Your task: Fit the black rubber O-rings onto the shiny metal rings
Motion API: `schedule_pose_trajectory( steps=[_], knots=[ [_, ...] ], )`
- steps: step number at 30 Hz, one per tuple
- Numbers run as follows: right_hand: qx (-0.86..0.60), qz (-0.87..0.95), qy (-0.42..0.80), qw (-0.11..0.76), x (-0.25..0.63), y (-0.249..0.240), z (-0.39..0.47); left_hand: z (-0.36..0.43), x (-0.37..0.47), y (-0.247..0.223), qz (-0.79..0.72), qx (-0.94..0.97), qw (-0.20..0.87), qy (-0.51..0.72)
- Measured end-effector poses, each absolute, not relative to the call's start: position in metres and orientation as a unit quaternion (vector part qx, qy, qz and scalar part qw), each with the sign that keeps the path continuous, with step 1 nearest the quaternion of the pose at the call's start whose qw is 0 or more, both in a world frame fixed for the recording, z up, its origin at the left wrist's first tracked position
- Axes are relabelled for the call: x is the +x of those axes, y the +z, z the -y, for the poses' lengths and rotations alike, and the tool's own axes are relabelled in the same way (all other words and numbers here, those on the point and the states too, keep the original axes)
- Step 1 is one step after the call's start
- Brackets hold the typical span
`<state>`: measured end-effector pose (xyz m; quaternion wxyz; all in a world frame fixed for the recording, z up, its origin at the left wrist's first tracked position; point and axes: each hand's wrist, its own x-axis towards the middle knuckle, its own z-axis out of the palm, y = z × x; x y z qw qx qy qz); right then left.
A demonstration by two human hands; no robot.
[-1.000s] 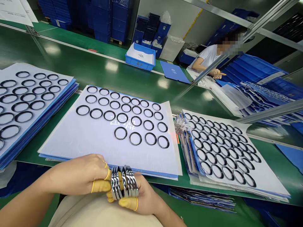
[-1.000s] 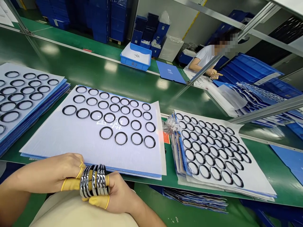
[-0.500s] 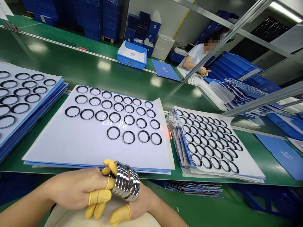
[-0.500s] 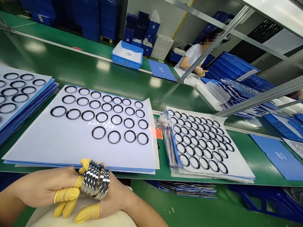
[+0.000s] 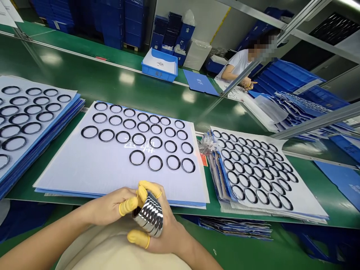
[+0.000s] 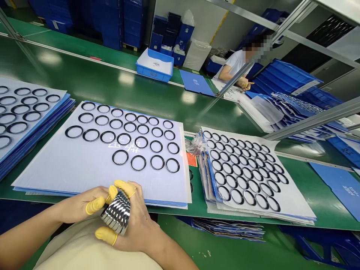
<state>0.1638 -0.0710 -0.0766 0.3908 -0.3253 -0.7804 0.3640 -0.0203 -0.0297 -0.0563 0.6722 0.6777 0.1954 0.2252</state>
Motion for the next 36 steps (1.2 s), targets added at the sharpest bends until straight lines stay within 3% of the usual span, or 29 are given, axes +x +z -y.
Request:
schedule_pose_trajectory(
  steps=[5, 10, 18, 23, 30, 36],
  knots=[
    [-0.324, 0.8, 0.306, 0.402, 0.163, -0.076, 0.073, 0.03, -0.017, -0.053, -0.188, 0.672, 0.67, 0.255],
    [-0.297, 0.817, 0.3, 0.393, 0.163, -0.08, 0.075, 0.03, -0.026, -0.041, -0.203, 0.728, 0.577, 0.309],
    [-0.161, 0.711, 0.567, 0.385, 0.158, -0.063, 0.064, 0.029, -0.033, -0.028, -0.182, 0.816, 0.422, 0.35],
    [-0.095, 0.677, 0.606, 0.407, 0.149, -0.046, 0.056, 0.03, -0.031, -0.027, -0.163, 0.841, 0.406, 0.317],
    [-0.193, 0.719, 0.568, 0.351, 0.152, -0.061, 0.065, 0.032, -0.043, -0.027, -0.199, 0.87, 0.392, 0.225],
    [-0.314, 0.831, 0.324, 0.326, 0.154, -0.078, 0.068, 0.03, -0.06, -0.023, -0.271, 0.871, 0.396, 0.102]
  ],
)
